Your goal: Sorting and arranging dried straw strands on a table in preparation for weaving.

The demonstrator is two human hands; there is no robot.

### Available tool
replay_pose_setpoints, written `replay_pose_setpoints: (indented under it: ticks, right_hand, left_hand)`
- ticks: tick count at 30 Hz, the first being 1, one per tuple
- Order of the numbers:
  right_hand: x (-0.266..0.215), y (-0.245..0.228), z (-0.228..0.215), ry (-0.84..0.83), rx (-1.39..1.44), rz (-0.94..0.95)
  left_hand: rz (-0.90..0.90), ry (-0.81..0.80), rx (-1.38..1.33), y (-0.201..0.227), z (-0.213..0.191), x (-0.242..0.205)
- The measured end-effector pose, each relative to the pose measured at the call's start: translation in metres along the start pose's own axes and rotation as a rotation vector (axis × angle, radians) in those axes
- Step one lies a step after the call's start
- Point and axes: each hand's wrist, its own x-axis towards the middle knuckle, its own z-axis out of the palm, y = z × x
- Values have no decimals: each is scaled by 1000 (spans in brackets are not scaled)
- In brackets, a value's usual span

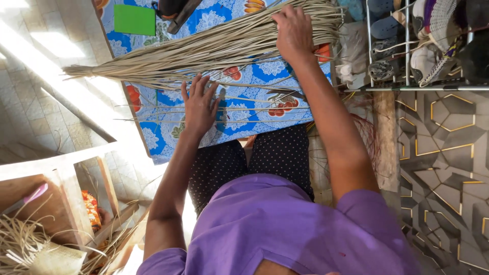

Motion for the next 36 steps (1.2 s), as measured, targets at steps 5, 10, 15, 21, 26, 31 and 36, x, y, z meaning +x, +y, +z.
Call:
replay_pose_setpoints:
  ticks: [5, 10, 15, 21, 26, 31, 36]
  right_hand:
    - [-20, -10, 9, -11, -77, 53]
    - [-29, -8, 1, 49, 35, 126]
    - [-29, 14, -1, 78, -8, 258]
    - [-12, 25, 1, 163, 32, 179]
    - [3, 15, 3, 222, 173, 42]
    - [6, 12, 10, 161, 189, 44]
    - [1, 15, 20, -5, 59, 85]
  left_hand:
    - [-18, -14, 17, -4, -3, 3]
    - [-8, 29, 24, -8, 0, 8]
    - [-20, 36, -18, -5, -2, 8]
    - [-54, 18, -59, -6, -1, -1]
    - [-46, 37, -63, -5, -2, -5]
    - [-59, 57, -83, -6, -4, -11]
    - [-63, 54, -88, -8, -2, -16]
